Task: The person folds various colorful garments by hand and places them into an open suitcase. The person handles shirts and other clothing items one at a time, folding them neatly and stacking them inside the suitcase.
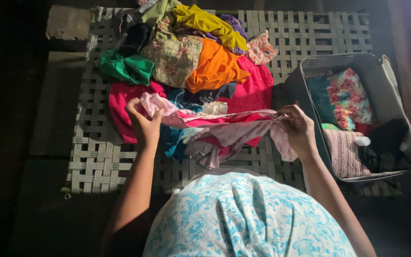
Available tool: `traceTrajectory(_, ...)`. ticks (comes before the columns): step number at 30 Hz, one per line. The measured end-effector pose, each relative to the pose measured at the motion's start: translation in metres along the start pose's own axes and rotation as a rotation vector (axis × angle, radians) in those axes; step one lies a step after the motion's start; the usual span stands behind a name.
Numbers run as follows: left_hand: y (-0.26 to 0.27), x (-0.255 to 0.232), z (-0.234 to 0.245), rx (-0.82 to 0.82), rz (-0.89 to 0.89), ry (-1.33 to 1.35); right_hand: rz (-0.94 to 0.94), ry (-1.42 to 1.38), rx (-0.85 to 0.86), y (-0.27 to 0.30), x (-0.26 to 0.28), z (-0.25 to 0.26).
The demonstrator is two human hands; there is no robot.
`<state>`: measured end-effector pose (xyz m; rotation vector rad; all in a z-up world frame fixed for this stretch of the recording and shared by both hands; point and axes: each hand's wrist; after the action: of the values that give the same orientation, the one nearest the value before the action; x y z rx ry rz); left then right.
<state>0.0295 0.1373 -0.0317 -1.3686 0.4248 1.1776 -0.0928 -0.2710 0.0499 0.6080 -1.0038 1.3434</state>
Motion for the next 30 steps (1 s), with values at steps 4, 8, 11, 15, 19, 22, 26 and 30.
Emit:
traceTrajectory(4,-0.004,-0.008,0.005,0.256,-0.21,-0.137,0.058,0.0,-0.027,-0.002,0.007,-0.004)
traceTrajectory(8,0.003,0.007,0.003,0.59,0.069,-0.017,0.134,0.183,-0.038,-0.004,0.019,-0.001)
traceTrajectory(11,0.005,0.011,0.003,0.67,-0.092,-0.014,0.184,0.409,-0.043,-0.004,0.024,0.0)
traceTrajectory(15,-0.003,-0.002,0.009,0.775,-0.052,-0.274,-0.029,0.299,0.001,-0.001,0.007,0.004)
traceTrajectory(19,-0.011,-0.018,0.016,0.461,-0.529,-0.541,-0.134,0.654,0.301,-0.002,-0.048,0.02)
traceTrajectory(22,-0.019,-0.024,0.006,0.609,-0.383,-0.469,-0.221,0.859,0.594,-0.012,-0.094,0.022)
traceTrajectory(26,-0.05,-0.044,-0.021,0.876,0.123,-0.532,0.028,0.932,0.061,-0.06,-0.102,0.023)
traceTrajectory(30,-0.098,-0.096,-0.019,0.368,-0.305,-0.105,0.493,0.559,-0.528,-0.108,-0.029,0.064)
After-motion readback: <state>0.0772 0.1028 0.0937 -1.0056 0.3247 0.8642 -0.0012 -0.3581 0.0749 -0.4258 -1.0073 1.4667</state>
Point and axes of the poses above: each hand's wrist, its own y-axis away from the middle knuckle, its own z-axis out of the back of the hand, x = y × z, and after that the axes turned 7 degrees about y, right-handed
